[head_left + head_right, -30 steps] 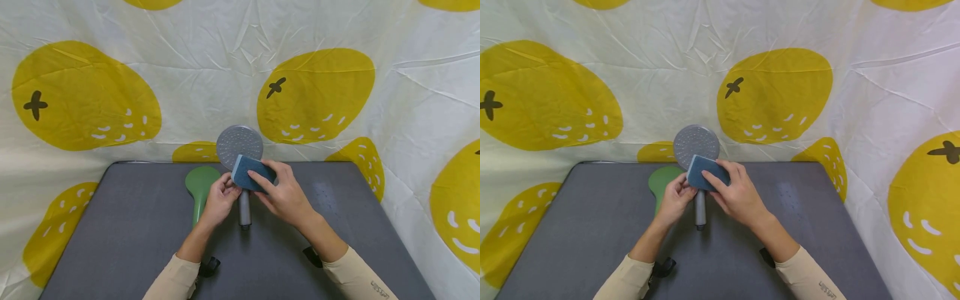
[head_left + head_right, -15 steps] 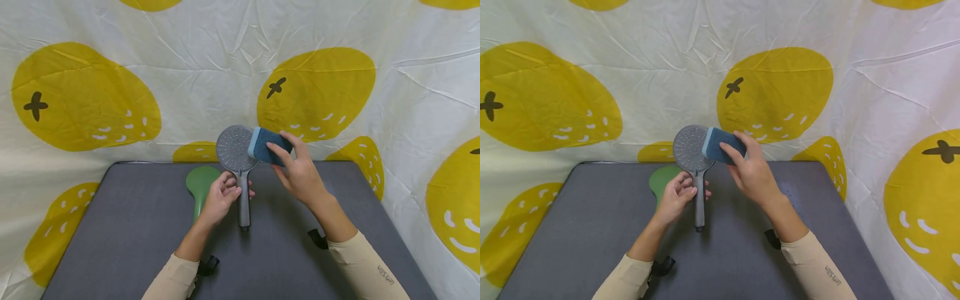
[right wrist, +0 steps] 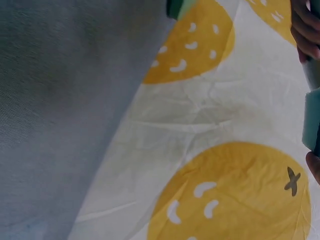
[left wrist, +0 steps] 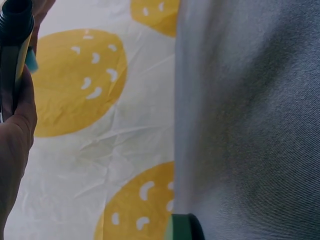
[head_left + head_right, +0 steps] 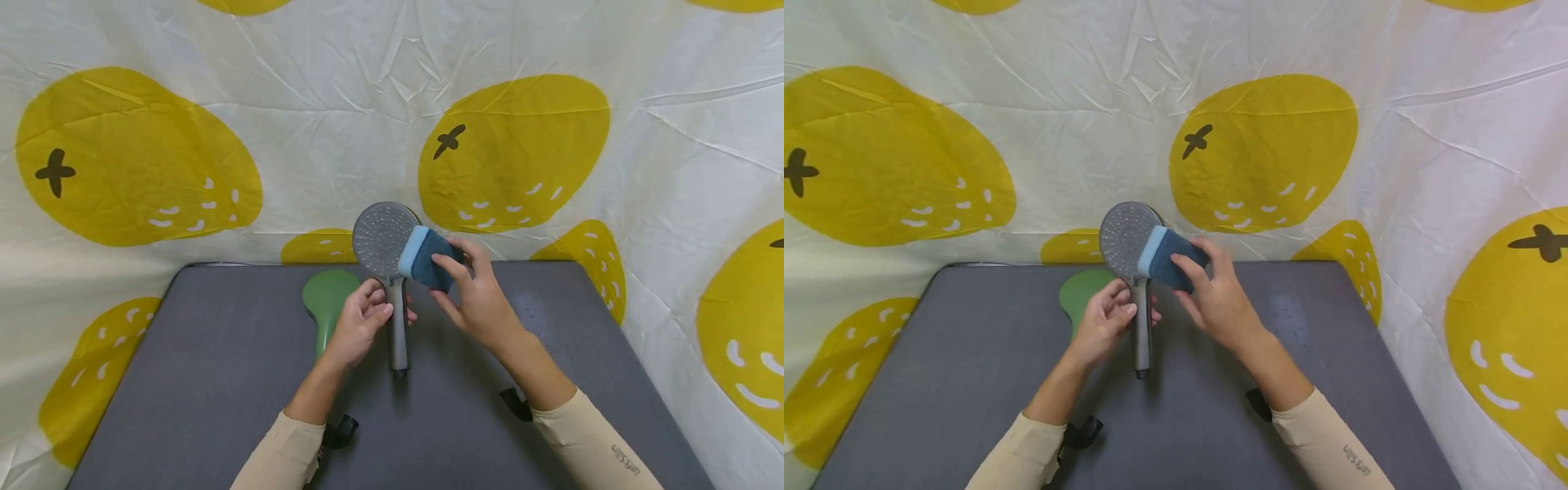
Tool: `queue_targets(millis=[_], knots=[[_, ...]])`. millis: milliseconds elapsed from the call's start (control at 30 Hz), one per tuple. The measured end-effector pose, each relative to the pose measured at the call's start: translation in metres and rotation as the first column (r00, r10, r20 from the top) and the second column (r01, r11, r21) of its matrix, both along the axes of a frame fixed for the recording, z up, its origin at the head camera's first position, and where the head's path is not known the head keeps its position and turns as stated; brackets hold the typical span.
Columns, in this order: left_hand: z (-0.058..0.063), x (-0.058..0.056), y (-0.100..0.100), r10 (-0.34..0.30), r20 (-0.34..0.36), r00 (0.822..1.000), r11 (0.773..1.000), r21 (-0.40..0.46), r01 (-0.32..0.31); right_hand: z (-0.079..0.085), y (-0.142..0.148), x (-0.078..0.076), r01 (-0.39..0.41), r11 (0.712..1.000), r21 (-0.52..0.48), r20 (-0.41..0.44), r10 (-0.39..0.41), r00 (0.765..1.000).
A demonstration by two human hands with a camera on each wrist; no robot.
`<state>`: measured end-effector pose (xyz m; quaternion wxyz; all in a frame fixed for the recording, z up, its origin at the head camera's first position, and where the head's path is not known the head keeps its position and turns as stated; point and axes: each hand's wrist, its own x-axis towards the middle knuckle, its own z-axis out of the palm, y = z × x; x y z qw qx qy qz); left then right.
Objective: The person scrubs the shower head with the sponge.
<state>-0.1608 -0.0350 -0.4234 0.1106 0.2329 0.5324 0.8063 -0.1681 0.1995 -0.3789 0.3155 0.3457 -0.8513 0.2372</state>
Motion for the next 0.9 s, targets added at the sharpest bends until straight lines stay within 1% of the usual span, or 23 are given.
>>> queue_targets(millis=[167, 267, 367, 467, 567, 633, 700, 800, 900], knots=[[0.003, -0.001, 0.0, 0.002, 0.004, 1.0, 1.0, 0.03, -0.002, -0.016, -0.006, 0.006, -0.016, 0.999, 0.039, -0.052, 0.018, 0.998], [0.005, -0.001, 0.001, 0.025, 0.016, 1.0, 0.999, 0.041, -0.026, -0.022, -0.007, 0.009, -0.012, 0.998, 0.062, -0.045, 0.015, 0.999], [0.004, -0.001, 0.003, 0.05, 0.027, 0.998, 0.997, 0.06, -0.052, -0.025, -0.007, 0.01, -0.003, 0.997, 0.073, -0.025, 0.005, 1.0], [0.002, -0.001, 0.003, 0.087, 0.025, 0.996, 0.994, 0.058, -0.088, -0.023, -0.006, 0.011, -0.007, 0.997, 0.078, -0.015, 0.009, 1.0], [0.002, -0.002, 0.002, 0.109, 0.011, 0.994, 0.991, 0.073, -0.11, -0.02, -0.004, 0.008, -0.01, 0.997, 0.08, -0.01, 0.011, 1.0], [0.002, -0.002, 0.001, 0.102, -0.002, 0.995, 0.99, 0.097, -0.101, -0.017, -0.002, 0.005, -0.004, 0.997, 0.074, -0.009, 0.005, 1.0], [0.003, -0.003, 0.0, 0.082, -0.014, 0.997, 0.99, 0.116, -0.079, -0.014, 0.001, 0.002, 0.008, 0.998, 0.07, -0.006, -0.008, 1.0], [0.003, -0.005, -0.001, 0.063, -0.025, 0.998, 0.993, 0.104, -0.061, -0.01, 0.005, -0.004, 0.02, 0.998, 0.06, -0.017, -0.019, 1.0], [0.003, -0.008, -0.001, 0.062, -0.024, 0.998, 0.994, 0.088, -0.059, -0.006, 0.009, -0.01, 0.02, 0.998, 0.057, -0.025, -0.019, 1.0]])
